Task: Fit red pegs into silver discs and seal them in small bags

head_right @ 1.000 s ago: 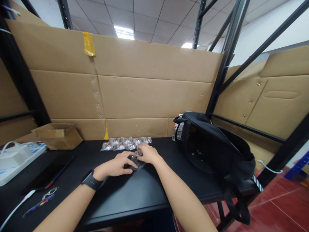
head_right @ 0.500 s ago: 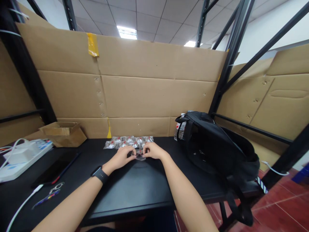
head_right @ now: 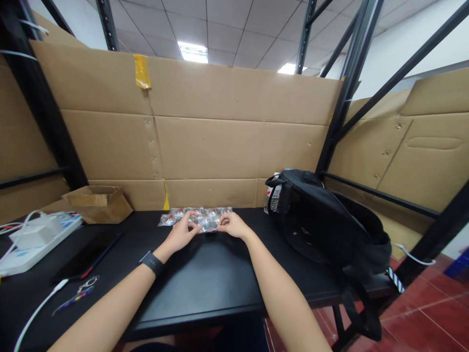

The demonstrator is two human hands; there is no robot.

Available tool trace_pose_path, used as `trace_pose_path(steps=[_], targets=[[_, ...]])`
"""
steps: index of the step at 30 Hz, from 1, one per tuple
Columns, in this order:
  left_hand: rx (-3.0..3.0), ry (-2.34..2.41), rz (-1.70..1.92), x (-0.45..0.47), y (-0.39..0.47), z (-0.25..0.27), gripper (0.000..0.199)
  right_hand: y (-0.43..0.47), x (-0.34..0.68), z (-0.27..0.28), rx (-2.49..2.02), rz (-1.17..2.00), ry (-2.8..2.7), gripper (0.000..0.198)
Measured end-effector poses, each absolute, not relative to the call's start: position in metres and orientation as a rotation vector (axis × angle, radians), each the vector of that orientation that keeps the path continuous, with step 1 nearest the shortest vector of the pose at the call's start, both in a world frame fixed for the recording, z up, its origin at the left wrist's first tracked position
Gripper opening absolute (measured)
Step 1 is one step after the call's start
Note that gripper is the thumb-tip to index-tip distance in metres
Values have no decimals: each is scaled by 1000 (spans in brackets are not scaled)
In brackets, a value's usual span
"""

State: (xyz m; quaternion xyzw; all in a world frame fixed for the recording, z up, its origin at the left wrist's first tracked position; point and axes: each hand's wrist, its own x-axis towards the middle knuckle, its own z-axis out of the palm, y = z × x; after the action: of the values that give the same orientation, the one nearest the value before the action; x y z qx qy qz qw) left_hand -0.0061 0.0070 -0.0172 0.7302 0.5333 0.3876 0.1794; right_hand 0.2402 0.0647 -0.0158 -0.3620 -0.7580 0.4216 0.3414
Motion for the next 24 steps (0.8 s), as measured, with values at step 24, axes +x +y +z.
trace_pose_path(steps=[24], targets=[[2134,1112,1428,-11,4,1,29,37,220,12,-715,937,-1851,34]])
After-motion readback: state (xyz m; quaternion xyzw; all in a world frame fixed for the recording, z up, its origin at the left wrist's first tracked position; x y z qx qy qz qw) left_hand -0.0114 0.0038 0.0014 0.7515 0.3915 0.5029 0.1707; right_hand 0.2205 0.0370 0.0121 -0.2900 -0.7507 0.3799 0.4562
